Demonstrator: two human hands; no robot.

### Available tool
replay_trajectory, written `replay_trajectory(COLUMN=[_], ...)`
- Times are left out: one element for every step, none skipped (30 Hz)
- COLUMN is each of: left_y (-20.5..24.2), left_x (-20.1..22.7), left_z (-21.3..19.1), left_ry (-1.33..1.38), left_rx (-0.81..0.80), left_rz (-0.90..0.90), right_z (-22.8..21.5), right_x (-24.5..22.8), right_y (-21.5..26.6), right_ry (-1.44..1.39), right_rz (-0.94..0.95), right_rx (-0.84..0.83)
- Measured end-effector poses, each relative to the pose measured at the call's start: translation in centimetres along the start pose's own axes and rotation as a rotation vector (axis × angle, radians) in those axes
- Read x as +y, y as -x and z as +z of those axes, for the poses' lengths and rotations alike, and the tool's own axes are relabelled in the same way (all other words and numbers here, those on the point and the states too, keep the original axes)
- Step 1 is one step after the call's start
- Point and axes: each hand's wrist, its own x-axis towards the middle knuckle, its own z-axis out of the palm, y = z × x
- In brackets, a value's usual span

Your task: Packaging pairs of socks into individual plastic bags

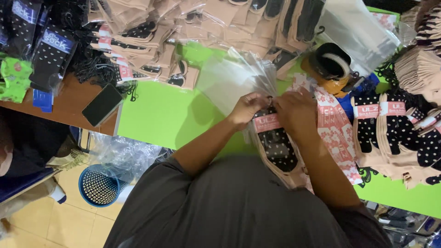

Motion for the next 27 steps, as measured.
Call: replay_trajectory(left_y=[0.9, 1.7, 2.6, 2.4, 2.3, 2.2, 1.8, 1.4, 1.0, 0.5, -0.1, -0.4, 0.0, 0.5, 0.9, 1.0, 1.1, 1.2, 1.3, 1.2, 1.2, 3.3, 5.3, 7.6, 7.9, 8.1, 8.4], left_x=[1.9, 3.8, 5.7, 6.1, 6.5, 6.9, 7.9, 9.1, 10.2, 10.6, 11.0, 11.4, 11.8, 12.4, 13.0, 13.7, 14.4, 15.0, 14.4, 13.9, 13.4, 13.6, 13.8, 14.0, 14.5, 15.0, 15.6], left_z=[0.3, 0.7, 1.1, 0.8, 0.6, 0.3, -0.1, -0.4, -0.8, -1.6, -2.4, -3.3, -3.3, -3.3, -3.3, -3.9, -4.3, -4.7, -4.8, -4.9, -5.0, -1.8, 1.5, 4.7, 5.6, 6.4, 7.2], left_ry=[0.001, -0.077, -0.155, -0.154, -0.226, -0.299, -0.298, -0.210, -0.121, -0.120, -0.055, 0.012, 0.013, 0.001, -0.011, -0.012, 0.043, 0.098, 0.098, -0.166, -0.434, -0.431, -0.314, -0.198, -0.198, -0.295, -0.395], left_rx=[0.002, -0.048, -0.097, -0.097, -0.119, -0.139, -0.138, 0.042, 0.222, 0.221, 0.306, 0.394, 0.398, 0.398, 0.397, 0.395, 0.394, 0.391, 0.388, 0.334, 0.269, 0.266, -0.014, -0.293, -0.297, -0.387, -0.479], left_rz=[0.000, -0.005, -0.010, -0.013, 0.080, 0.173, 0.171, 0.137, 0.102, 0.100, 0.142, 0.184, 0.182, 0.225, 0.269, 0.268, 0.304, 0.338, 0.337, 0.623, 0.904, 0.913, 0.899, 0.869, 0.874, 0.950, 1.020], right_z=[-0.5, -1.1, -1.6, -2.3, -3.0, -3.7, -4.3, -4.9, -5.5, -6.1, -6.7, -7.3, -7.3, -7.2, -7.1, -7.6, -8.1, -8.7, -8.3, -7.8, -7.4, -8.3, -9.2, -10.1, -11.7, -13.2, -14.8], right_x=[-0.6, -1.1, -1.5, -2.3, -3.0, -3.8, -3.7, -3.6, -3.4, -2.9, -2.4, -2.0, -1.6, -1.3, -0.9, -0.5, -0.1, 0.4, 1.2, 1.9, 2.6, 1.2, -0.2, -1.7, -2.1, -2.6, -3.0], right_y=[0.1, 0.2, 0.3, 0.0, -0.3, -0.6, 0.3, 1.1, 1.9, 3.0, 4.0, 5.2, 6.0, 6.7, 7.4, 7.4, 7.4, 7.5, 8.0, 8.4, 8.7, 6.8, 5.0, 3.3, 1.3, -0.8, -2.9], right_ry=[-0.002, 0.003, 0.007, 0.007, -0.220, -0.449, -0.450, -0.587, -0.722, -0.721, -0.919, -1.112, -1.112, -1.093, -1.074, -1.074, -1.111, -1.145, -1.143, -1.265, -1.378, -1.373, -1.803, -2.225, -2.223, -2.199, -2.150], right_rz=[-0.001, -0.012, -0.023, -0.022, 0.059, 0.141, 0.141, 0.294, 0.447, 0.449, 0.679, 0.908, 0.908, 0.861, 0.814, 0.816, 0.789, 0.764, 0.766, 0.702, 0.631, 0.624, 0.649, 0.649, 0.642, 0.380, 0.121], right_rx=[-0.001, -0.015, -0.028, -0.031, -0.005, 0.023, 0.020, -0.096, -0.215, -0.216, -0.398, -0.588, -0.593, -0.597, -0.601, -0.599, -0.538, -0.476, -0.473, -0.313, -0.148, -0.143, 0.086, 0.344, 0.347, 0.214, 0.089])
